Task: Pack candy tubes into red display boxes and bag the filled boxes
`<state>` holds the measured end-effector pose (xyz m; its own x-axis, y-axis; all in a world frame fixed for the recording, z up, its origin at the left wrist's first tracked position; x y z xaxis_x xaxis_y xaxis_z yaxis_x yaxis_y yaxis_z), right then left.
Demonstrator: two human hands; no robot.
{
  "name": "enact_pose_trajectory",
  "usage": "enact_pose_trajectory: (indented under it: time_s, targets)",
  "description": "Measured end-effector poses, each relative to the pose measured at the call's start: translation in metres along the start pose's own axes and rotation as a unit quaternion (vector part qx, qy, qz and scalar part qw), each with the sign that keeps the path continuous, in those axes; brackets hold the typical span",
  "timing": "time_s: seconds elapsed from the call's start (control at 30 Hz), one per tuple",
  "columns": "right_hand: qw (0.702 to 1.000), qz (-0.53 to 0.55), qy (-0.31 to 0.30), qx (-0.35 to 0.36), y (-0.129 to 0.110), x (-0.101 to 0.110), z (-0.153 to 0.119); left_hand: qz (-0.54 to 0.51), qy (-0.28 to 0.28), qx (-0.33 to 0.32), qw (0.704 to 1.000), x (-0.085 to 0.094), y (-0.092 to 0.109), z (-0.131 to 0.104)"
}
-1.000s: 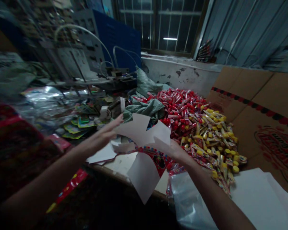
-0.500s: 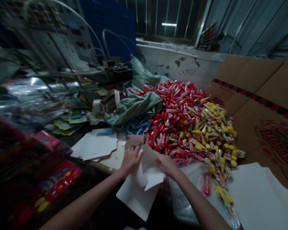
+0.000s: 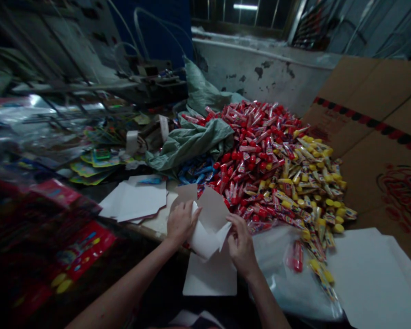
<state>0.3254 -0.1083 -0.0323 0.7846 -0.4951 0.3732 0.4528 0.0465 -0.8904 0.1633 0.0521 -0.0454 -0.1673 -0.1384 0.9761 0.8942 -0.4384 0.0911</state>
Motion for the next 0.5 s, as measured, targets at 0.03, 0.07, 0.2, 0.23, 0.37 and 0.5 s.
enact_pose_trajectory:
  time_s: [0.03,0.07,0.2,0.23,0.37,0.5]
  targets:
    - [0.999,0.025,-0.044,-0.008,0.005,-0.008,0.0,0.004,-0.009,-0.001,1.0,-0.002,0.0,-0.001]
    - [0.995,0.053,-0.082,-0.027,0.012,-0.014,0.002,0.007,-0.016,0.0,1.0,-0.004,0.0,-0.001]
    - [0.979,0.071,-0.182,-0.055,0.026,-0.022,0.02,0.01,-0.02,-0.002,1.0,-0.007,-0.004,0.001]
    - [0.979,0.053,-0.194,-0.042,0.025,-0.022,0.026,0.011,-0.019,-0.005,1.0,-0.007,-0.004,0.001]
    - [0.975,-0.02,-0.22,-0.01,0.023,-0.022,0.038,0.012,-0.023,0.014,1.0,-0.004,-0.012,0.005]
    - [0.97,-0.06,-0.236,-0.02,0.032,-0.023,0.034,0.016,-0.022,0.052,0.998,0.001,-0.02,0.005]
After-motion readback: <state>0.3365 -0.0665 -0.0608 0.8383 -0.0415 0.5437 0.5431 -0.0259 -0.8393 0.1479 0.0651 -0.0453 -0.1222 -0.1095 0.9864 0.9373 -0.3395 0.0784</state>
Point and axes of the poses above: each hand's wrist, its own z-axis towards the middle knuckle, its own x-axis out of the back of the hand, y = z × x, the point moved 9 cm from there along z, towards the middle knuckle, and after that the axes turned 3 degrees about z, right-handed, at the moved point
